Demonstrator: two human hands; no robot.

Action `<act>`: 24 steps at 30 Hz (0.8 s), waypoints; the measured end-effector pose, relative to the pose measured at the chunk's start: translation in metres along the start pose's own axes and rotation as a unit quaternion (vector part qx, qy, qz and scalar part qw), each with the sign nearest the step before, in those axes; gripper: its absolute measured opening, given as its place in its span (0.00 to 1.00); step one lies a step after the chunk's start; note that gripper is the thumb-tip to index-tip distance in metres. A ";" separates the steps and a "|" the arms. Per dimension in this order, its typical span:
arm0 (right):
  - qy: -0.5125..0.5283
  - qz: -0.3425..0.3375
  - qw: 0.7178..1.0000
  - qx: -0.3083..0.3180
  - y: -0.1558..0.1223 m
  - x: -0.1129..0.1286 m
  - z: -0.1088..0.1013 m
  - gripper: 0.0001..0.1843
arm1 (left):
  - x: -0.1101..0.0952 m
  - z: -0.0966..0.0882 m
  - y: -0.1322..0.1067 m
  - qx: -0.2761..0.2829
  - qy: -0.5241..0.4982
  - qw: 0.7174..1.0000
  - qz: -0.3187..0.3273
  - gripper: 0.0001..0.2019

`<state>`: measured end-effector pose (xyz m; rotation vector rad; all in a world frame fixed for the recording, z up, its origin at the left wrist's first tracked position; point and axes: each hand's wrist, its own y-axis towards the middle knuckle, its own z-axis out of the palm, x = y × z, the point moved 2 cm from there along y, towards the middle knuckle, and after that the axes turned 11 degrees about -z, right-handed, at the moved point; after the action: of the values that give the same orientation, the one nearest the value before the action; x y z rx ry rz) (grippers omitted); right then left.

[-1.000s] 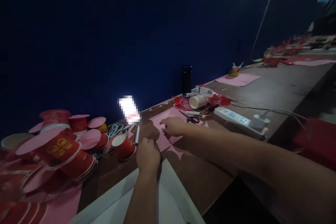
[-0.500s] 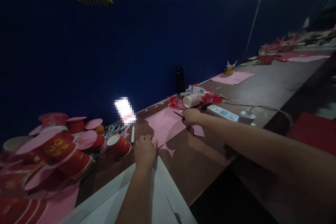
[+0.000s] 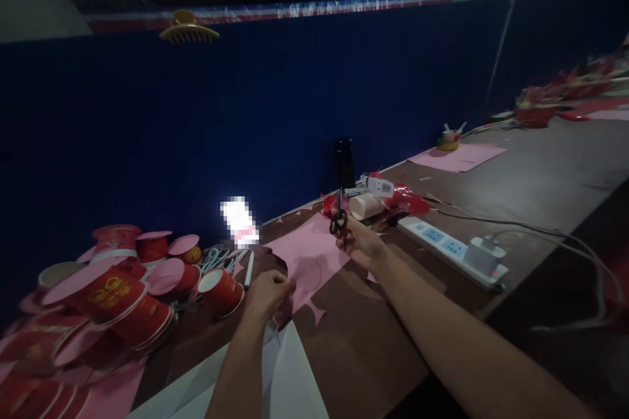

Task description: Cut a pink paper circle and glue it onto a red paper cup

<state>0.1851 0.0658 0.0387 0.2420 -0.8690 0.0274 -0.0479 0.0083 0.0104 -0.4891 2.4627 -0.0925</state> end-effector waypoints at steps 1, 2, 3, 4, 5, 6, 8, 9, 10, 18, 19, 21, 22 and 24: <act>0.033 0.001 0.999 0.013 -0.003 -0.002 0.002 0.18 | 0.000 0.000 -0.001 -0.007 -0.026 1.000 0.007 0.09; 0.048 0.001 0.999 0.026 -0.005 -0.002 0.003 0.19 | -0.001 -0.001 -0.002 -0.016 -0.058 0.998 0.014 0.08; 0.051 0.009 0.998 0.033 -0.007 -0.003 0.004 0.20 | -0.001 -0.001 -0.005 -0.017 -0.094 0.995 0.017 0.08; 0.047 0.023 0.998 0.038 -0.009 -0.002 0.005 0.20 | -0.002 -0.002 -0.008 -0.006 -0.141 0.990 0.015 0.07; 0.037 0.034 0.998 0.040 -0.011 -0.002 0.006 0.20 | -0.004 -0.003 -0.012 0.023 -0.197 0.980 0.003 0.07; 0.021 0.043 0.998 0.043 -0.013 -0.001 0.008 0.20 | -0.005 -0.004 -0.016 0.065 -0.258 0.964 -0.008 0.07; -0.002 0.059 0.997 0.055 -0.016 0.000 0.011 0.22 | -0.008 -0.008 -0.026 0.149 -0.354 0.923 -0.035 0.08; -0.003 0.057 0.996 0.062 -0.018 0.001 0.013 0.22 | -0.010 -0.011 -0.031 0.177 -0.390 0.903 -0.038 0.10; 0.001 0.055 0.996 0.067 -0.020 0.002 0.015 0.22 | -0.011 -0.014 -0.035 0.179 -0.421 0.888 -0.039 0.12; -0.006 0.022 0.999 0.047 -0.024 0.001 0.018 0.19 | -0.028 -0.026 -0.051 -0.018 -0.535 0.841 0.081 0.25; -0.019 0.023 0.999 0.042 -0.023 -0.002 0.018 0.19 | -0.030 -0.025 -0.052 -0.041 -0.542 0.835 0.088 0.25; -0.056 0.028 0.998 0.031 -0.023 -0.007 0.018 0.18 | -0.032 -0.021 -0.054 -0.067 -0.549 0.828 0.091 0.25; -0.066 0.037 0.997 0.029 -0.024 -0.010 0.019 0.18 | -0.032 -0.019 -0.054 -0.074 -0.548 0.829 0.085 0.25; -0.066 0.077 0.994 0.035 -0.029 -0.015 0.023 0.19 | -0.030 -0.015 -0.053 -0.089 -0.552 0.826 0.065 0.25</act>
<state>0.1617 0.0333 0.0359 0.2438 -1.0187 0.1873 -0.0174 -0.0302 0.0484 -0.3029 1.3397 0.3837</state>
